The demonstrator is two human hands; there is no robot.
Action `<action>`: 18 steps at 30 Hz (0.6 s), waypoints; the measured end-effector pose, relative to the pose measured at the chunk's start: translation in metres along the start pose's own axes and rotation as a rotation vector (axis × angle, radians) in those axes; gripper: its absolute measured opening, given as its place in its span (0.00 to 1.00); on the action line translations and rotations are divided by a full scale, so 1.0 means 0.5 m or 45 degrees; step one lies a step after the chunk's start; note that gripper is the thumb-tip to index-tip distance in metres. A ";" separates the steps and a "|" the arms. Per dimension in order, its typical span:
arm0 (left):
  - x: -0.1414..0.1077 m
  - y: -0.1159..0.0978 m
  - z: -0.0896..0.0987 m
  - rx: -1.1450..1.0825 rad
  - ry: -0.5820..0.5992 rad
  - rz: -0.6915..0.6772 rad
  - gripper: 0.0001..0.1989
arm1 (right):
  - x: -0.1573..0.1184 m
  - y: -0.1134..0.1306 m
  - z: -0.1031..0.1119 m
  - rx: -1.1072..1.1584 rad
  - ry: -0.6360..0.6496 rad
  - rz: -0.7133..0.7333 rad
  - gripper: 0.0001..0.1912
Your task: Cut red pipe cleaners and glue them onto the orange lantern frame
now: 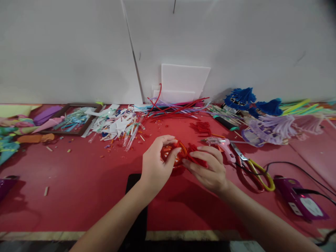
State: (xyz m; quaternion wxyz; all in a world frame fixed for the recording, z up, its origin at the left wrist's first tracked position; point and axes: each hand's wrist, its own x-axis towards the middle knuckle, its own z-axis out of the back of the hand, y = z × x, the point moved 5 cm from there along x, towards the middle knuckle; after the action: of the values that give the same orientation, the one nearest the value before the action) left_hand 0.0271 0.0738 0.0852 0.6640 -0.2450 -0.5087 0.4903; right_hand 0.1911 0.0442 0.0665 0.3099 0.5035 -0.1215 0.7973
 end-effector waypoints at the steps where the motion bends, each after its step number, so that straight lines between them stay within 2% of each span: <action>1: 0.000 0.000 -0.001 0.005 -0.002 -0.008 0.11 | 0.000 0.000 0.000 -0.010 -0.005 -0.002 0.10; 14: 0.002 -0.004 -0.002 -0.017 -0.009 0.010 0.10 | 0.001 -0.006 -0.008 0.067 0.061 -0.056 0.08; 18: 0.001 -0.002 -0.001 -0.041 0.004 0.029 0.09 | -0.001 -0.005 -0.009 0.102 0.150 -0.028 0.11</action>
State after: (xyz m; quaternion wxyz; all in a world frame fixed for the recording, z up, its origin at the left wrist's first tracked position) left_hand 0.0279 0.0738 0.0859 0.6551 -0.2623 -0.5126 0.4892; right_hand 0.1897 0.0483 0.0638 0.3047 0.4690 -0.0655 0.8264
